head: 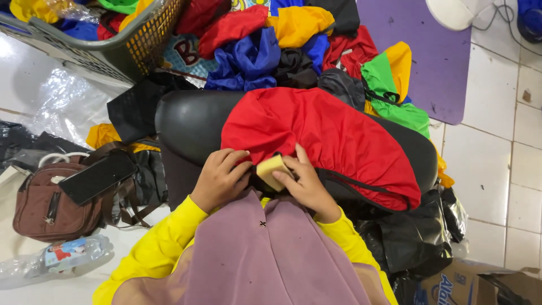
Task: Cleaning fabric items with a sponge, bagging them, and trimming loose threads with scissors.
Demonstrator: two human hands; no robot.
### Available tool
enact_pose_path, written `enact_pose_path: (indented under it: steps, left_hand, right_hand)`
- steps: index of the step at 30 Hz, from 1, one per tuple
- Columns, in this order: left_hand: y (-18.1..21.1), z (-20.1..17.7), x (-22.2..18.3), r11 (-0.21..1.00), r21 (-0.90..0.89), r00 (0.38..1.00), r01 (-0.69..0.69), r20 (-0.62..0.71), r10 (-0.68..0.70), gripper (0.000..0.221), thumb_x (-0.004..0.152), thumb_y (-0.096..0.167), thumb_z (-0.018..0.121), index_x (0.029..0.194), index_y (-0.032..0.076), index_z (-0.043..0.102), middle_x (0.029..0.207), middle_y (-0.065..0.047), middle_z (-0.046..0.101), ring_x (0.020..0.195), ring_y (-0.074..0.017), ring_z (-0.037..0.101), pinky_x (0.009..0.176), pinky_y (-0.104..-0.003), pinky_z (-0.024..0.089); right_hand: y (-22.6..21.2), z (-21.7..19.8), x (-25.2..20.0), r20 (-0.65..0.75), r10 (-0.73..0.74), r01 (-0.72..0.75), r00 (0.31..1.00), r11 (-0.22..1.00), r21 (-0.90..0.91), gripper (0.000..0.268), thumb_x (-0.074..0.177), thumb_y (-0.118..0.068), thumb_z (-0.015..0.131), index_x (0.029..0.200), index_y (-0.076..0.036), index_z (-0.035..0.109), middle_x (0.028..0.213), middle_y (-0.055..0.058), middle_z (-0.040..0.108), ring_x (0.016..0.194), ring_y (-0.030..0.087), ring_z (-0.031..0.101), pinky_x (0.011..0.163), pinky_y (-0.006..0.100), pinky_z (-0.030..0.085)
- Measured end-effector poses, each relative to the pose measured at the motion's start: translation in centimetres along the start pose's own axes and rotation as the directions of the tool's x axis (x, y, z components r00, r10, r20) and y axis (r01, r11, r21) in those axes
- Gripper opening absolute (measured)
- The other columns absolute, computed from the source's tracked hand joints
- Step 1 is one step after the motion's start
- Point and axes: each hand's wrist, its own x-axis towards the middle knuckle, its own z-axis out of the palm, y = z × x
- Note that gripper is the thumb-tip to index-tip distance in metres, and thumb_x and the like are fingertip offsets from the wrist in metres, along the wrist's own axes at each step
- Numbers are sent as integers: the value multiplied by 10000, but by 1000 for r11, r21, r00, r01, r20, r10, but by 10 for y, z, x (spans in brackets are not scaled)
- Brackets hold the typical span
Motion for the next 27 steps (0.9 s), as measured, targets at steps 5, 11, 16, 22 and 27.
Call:
enact_pose_path:
  steps: [5,11,16,22,27]
  left_hand:
    - [-1,-1,12,996,67,988,-65,-137,73,109,925,201,695,982,115,732,985,-60,688,798,-262,662,676,-348,524]
    - [-15,10,-16,999,43,977,32,-213,-22,146,965,161,661,1047,71,741,988,-111,679,809,-305,649,685,-379,550]
    - [-23,24,-23,999,11,948,37,-316,-32,136,961,38,618,1004,56,745,958,-114,667,724,-277,628,649,-351,556]
    - [-8,11,9,948,309,954,76,-300,22,342,1056,103,511,1287,236,724,1386,-152,595,1260,-398,553,1059,-542,466]
    - [-11,30,2,994,110,1000,22,5,-23,380,1067,141,402,1338,186,666,1440,-85,616,1361,-360,545,1176,-555,358]
  right_hand:
    - [-62,-14,35,-179,-140,151,974,987,52,184,878,-246,822,925,-80,758,1140,129,723,1023,307,735,901,391,544]
    - [-66,-28,40,-279,-420,430,864,903,-28,224,741,-255,945,753,-114,771,1038,83,761,678,184,677,645,275,544]
    - [-18,-34,43,-218,-345,350,913,937,-20,131,723,-66,868,778,-43,751,1031,122,764,807,280,737,758,332,563]
    - [-22,-46,36,-140,-206,207,969,978,-8,182,806,-139,868,885,-15,760,1079,165,749,920,328,733,852,426,544]
    - [-58,-41,49,-311,-406,279,859,882,-379,231,1047,-209,616,1043,22,611,1008,194,580,941,435,592,855,476,500]
